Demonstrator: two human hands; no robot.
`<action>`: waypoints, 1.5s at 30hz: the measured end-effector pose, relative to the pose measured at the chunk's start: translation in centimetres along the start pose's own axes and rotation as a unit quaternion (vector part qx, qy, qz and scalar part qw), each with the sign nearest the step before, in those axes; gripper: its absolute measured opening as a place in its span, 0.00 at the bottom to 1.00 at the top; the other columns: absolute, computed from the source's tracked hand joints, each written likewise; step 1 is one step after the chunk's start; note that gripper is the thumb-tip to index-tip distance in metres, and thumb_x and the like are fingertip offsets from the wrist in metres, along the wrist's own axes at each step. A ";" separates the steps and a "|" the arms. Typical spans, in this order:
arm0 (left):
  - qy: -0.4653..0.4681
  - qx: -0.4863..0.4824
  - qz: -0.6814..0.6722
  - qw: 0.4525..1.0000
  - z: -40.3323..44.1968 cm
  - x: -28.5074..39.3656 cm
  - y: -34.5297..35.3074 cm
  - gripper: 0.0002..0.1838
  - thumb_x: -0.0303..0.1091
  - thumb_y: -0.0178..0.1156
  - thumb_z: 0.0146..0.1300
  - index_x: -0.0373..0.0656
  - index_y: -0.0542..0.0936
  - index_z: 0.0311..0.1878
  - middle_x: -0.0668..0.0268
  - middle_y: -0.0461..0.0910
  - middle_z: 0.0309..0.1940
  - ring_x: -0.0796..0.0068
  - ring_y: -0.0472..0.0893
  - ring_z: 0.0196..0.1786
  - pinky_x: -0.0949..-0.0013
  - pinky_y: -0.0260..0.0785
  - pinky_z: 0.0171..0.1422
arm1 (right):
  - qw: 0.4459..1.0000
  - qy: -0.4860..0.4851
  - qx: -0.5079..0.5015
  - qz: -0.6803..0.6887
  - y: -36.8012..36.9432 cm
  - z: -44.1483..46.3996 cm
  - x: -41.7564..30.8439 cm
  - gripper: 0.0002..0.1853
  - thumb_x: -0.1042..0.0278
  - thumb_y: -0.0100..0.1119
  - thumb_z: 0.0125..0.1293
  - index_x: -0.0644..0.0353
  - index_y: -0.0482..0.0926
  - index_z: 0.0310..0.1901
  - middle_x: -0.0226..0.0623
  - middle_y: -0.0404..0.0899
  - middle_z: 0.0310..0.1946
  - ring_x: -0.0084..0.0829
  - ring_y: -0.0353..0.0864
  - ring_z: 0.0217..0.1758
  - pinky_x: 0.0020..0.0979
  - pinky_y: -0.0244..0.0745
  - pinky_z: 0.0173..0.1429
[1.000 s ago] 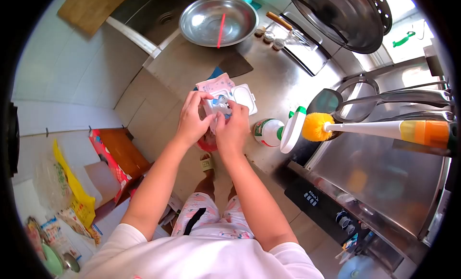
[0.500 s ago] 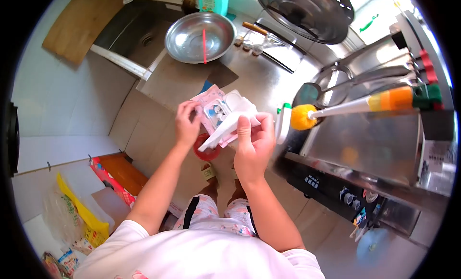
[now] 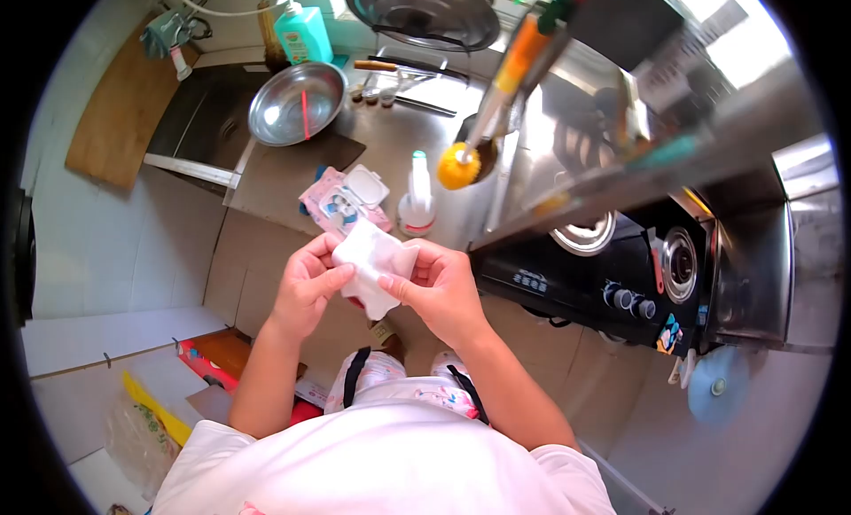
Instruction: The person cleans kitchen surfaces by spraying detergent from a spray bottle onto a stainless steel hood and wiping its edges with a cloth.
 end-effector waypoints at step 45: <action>0.228 0.494 0.198 0.816 6.8 -20.3 12.1 0.09 0.21 0.61 0.60 0.32 0.78 0.44 0.63 0.82 0.37 0.78 0.81 0.40 0.74 0.75 0.48 | 0.979 -0.018 0.060 -0.196 -20.0 1.2 7.1 0.06 0.81 0.56 0.57 0.67 0.75 0.37 0.42 0.83 0.31 0.33 0.84 0.33 0.32 0.76 0.39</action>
Point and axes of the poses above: each hand's wrist, its own z-axis towards the middle knuckle, its own y-axis out of the palm, x = y × z, the point moved 6 cm from there along z, towards the middle knuckle
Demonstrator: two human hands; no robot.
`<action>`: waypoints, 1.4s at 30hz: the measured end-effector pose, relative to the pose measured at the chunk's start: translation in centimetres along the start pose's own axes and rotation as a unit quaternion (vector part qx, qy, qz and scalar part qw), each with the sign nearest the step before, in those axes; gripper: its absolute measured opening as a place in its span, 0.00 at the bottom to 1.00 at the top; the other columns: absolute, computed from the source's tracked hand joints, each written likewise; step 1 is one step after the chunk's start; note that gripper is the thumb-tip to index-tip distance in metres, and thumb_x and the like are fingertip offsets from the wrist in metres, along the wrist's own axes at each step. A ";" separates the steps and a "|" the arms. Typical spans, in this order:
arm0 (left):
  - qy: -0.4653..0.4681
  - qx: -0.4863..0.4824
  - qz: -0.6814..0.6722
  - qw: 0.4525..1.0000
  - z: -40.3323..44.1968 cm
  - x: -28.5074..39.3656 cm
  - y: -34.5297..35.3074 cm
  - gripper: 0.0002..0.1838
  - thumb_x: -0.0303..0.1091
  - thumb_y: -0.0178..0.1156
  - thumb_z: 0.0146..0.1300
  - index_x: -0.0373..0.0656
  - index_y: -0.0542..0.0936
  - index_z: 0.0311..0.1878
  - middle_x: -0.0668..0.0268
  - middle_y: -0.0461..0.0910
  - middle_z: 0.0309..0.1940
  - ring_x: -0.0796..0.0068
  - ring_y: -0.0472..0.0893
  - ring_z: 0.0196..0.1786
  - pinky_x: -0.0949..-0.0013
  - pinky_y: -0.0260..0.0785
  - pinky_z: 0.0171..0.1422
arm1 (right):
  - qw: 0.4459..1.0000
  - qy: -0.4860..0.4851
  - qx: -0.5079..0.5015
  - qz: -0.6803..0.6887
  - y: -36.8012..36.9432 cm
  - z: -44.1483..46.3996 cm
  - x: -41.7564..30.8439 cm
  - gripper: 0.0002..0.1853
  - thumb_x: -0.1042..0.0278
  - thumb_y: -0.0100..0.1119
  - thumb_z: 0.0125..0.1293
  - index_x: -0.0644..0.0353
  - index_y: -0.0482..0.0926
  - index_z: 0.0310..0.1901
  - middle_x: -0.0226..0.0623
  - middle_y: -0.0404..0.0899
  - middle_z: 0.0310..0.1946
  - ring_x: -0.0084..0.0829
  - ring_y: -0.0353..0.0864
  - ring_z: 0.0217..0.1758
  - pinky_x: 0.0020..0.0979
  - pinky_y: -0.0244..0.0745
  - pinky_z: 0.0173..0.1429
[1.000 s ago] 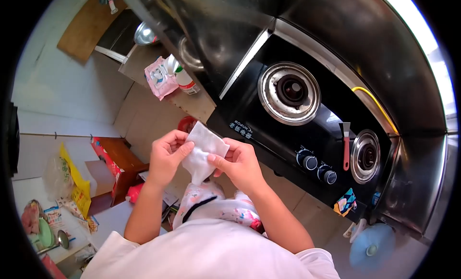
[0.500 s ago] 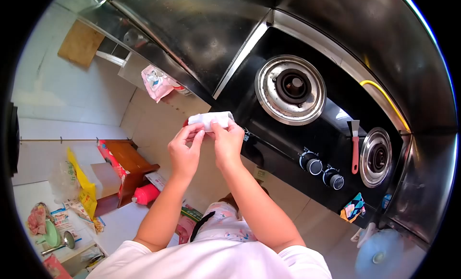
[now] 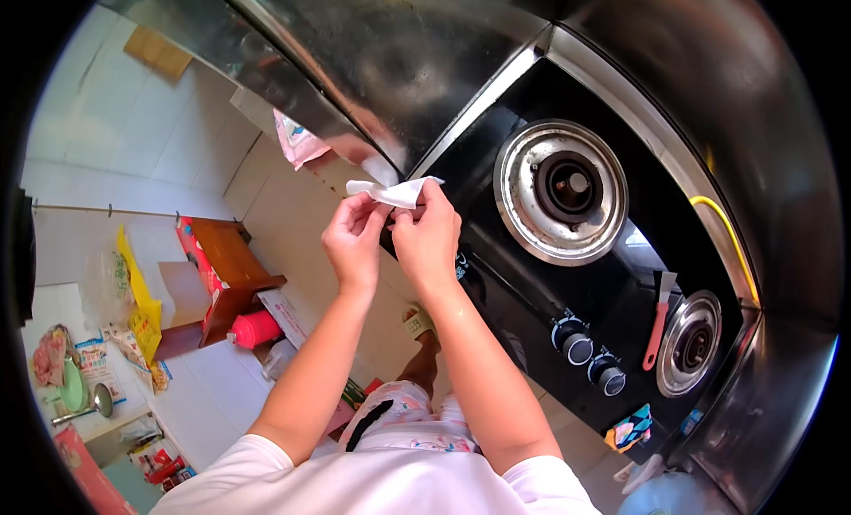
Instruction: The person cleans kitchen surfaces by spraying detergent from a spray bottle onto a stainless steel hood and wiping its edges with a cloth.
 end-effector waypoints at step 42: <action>0.056 -0.092 -0.025 0.994 -4.0 1.9 3.8 0.46 0.06 0.38 0.48 0.37 0.43 0.75 0.44 0.40 0.75 0.53 0.41 0.78 0.60 0.39 0.78 | 0.940 0.198 -0.241 0.142 0.5 -1.5 -2.9 0.33 0.87 0.43 0.51 0.74 0.64 0.64 0.45 0.72 0.59 0.35 0.71 0.63 0.29 0.64 0.67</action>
Point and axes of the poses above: each hand's wrist, its own z-axis towards the middle knuckle, its own y-axis out of the palm, x = y × z, the point moved 6 cm from there along z, towards the middle knuckle
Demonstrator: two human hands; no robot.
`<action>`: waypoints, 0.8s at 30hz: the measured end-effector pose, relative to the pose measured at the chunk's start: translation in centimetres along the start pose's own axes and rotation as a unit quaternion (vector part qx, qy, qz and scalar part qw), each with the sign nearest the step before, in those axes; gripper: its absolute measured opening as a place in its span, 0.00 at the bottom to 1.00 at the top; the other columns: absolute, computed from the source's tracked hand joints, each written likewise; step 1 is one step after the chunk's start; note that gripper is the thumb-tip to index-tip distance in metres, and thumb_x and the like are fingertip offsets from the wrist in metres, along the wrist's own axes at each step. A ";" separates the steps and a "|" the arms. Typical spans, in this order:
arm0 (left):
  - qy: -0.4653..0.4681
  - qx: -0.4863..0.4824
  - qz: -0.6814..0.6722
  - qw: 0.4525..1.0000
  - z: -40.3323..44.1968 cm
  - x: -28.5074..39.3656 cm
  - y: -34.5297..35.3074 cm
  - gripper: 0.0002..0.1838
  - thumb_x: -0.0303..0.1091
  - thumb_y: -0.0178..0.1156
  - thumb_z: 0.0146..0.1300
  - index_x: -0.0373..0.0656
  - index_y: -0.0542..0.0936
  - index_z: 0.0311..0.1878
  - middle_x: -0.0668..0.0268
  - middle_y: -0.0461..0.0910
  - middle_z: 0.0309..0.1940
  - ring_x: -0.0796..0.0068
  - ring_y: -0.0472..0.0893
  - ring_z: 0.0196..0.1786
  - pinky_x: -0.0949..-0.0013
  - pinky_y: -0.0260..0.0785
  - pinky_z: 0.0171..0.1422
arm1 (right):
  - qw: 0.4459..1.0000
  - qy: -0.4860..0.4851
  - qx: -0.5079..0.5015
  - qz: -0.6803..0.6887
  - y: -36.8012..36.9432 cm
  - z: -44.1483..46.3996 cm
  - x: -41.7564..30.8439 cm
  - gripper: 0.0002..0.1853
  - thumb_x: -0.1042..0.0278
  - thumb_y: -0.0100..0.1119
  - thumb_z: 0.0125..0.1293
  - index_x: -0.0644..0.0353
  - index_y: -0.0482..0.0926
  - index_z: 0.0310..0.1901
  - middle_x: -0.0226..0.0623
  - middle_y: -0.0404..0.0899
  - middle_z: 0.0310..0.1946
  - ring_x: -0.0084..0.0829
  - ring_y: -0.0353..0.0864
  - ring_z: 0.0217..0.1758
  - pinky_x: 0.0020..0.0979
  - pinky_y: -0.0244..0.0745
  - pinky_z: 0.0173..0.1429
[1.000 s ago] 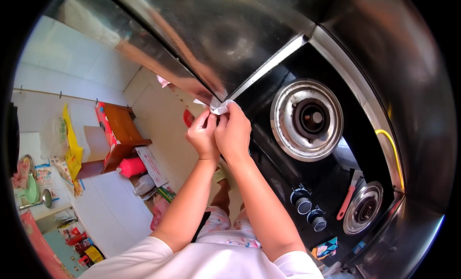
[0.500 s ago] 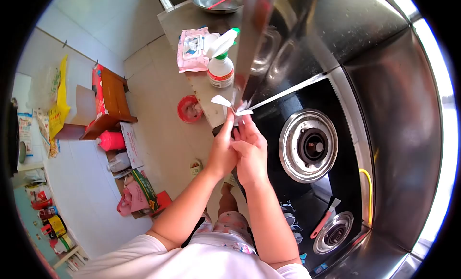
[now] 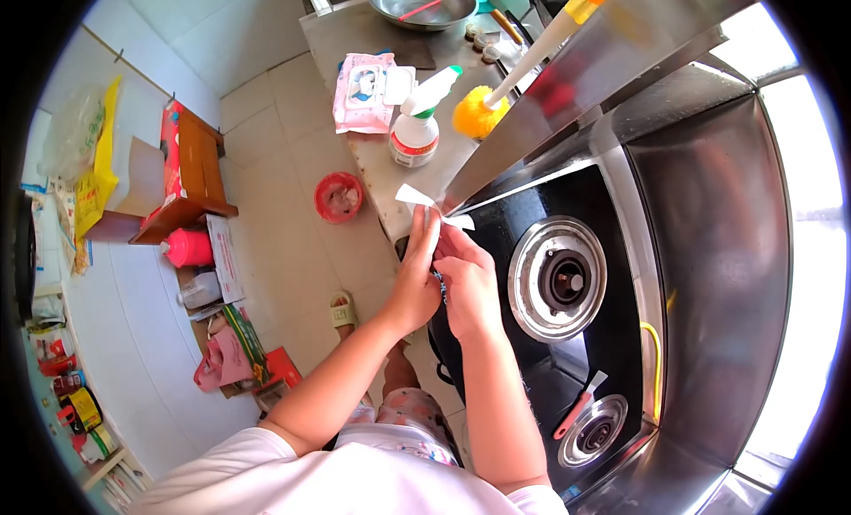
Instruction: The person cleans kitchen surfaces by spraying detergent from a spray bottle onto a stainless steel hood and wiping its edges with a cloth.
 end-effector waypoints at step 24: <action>-0.060 -0.077 -0.066 0.993 0.2 1.0 0.2 0.51 0.07 0.37 0.42 0.37 0.36 0.75 0.48 0.41 0.76 0.56 0.43 0.78 0.66 0.39 0.78 | 0.997 0.003 -0.070 0.037 1.4 0.3 -2.4 0.26 0.88 0.42 0.44 0.76 0.70 0.51 0.45 0.75 0.50 0.36 0.73 0.56 0.27 0.66 0.60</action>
Point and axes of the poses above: each hand's wrist, its own z-axis towards the middle knuckle, its own y-axis out of the palm, x = y × z, the point moved 6 cm from there along z, towards the middle knuckle
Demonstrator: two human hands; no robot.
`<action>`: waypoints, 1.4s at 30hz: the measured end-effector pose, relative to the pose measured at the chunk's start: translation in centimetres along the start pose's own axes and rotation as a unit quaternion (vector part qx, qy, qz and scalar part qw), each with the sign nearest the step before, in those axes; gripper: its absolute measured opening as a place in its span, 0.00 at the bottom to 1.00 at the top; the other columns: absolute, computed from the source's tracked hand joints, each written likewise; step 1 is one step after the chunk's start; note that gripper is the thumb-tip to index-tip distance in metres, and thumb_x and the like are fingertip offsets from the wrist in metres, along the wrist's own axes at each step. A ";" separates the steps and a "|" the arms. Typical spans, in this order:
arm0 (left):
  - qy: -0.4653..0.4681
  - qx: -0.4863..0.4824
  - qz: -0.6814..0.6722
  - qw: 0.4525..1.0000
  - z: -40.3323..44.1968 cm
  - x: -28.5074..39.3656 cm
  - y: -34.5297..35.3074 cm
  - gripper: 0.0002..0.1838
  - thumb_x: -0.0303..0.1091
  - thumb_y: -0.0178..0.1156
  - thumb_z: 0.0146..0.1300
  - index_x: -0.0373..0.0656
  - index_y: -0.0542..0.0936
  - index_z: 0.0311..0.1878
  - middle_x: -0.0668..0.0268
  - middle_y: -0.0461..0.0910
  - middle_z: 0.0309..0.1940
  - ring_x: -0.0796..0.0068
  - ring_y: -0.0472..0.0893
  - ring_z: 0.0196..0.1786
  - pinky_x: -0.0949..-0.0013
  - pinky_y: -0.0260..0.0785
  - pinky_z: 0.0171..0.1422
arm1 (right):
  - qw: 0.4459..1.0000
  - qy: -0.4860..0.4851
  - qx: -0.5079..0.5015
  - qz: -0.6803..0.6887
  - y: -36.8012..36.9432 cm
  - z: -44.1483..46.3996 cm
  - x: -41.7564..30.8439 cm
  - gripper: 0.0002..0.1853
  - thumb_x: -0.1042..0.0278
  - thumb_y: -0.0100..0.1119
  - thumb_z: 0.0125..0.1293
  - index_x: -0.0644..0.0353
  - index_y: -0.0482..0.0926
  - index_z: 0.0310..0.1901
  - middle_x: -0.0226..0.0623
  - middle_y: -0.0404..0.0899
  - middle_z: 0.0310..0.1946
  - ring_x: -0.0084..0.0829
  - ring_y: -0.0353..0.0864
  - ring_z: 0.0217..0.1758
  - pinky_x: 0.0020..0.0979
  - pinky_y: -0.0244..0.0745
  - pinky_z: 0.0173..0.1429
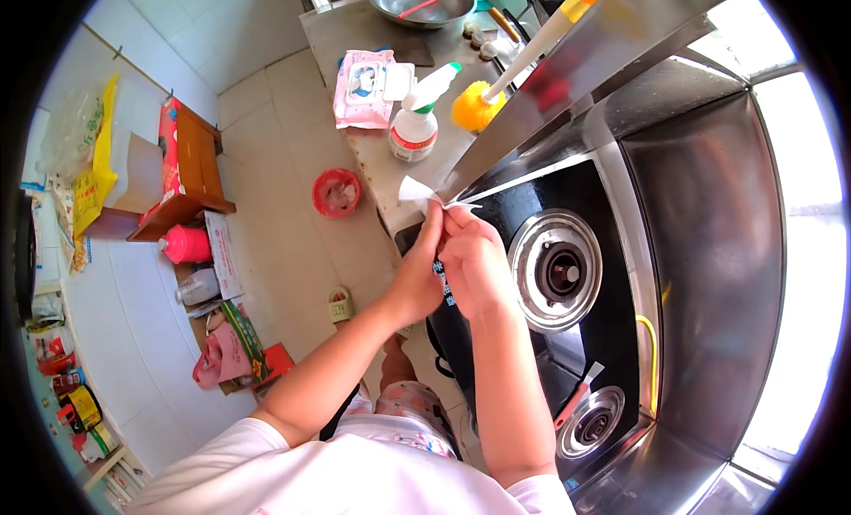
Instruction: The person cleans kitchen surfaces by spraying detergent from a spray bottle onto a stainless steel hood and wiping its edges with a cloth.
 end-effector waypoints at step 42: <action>0.257 0.085 0.300 0.915 0.1 6.2 0.2 0.40 0.15 0.48 0.51 0.28 0.51 0.71 0.46 0.53 0.72 0.53 0.51 0.76 0.46 0.40 0.77 | 0.983 -0.146 0.008 -0.112 4.4 -6.2 -6.3 0.24 0.83 0.48 0.58 0.75 0.69 0.59 0.41 0.74 0.55 0.31 0.73 0.61 0.29 0.62 0.67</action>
Point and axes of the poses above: each hand's wrist, its own z-axis towards the middle knuckle, its own y-axis out of the palm, x = y × z, the point moved 6 cm from there along z, towards the middle knuckle
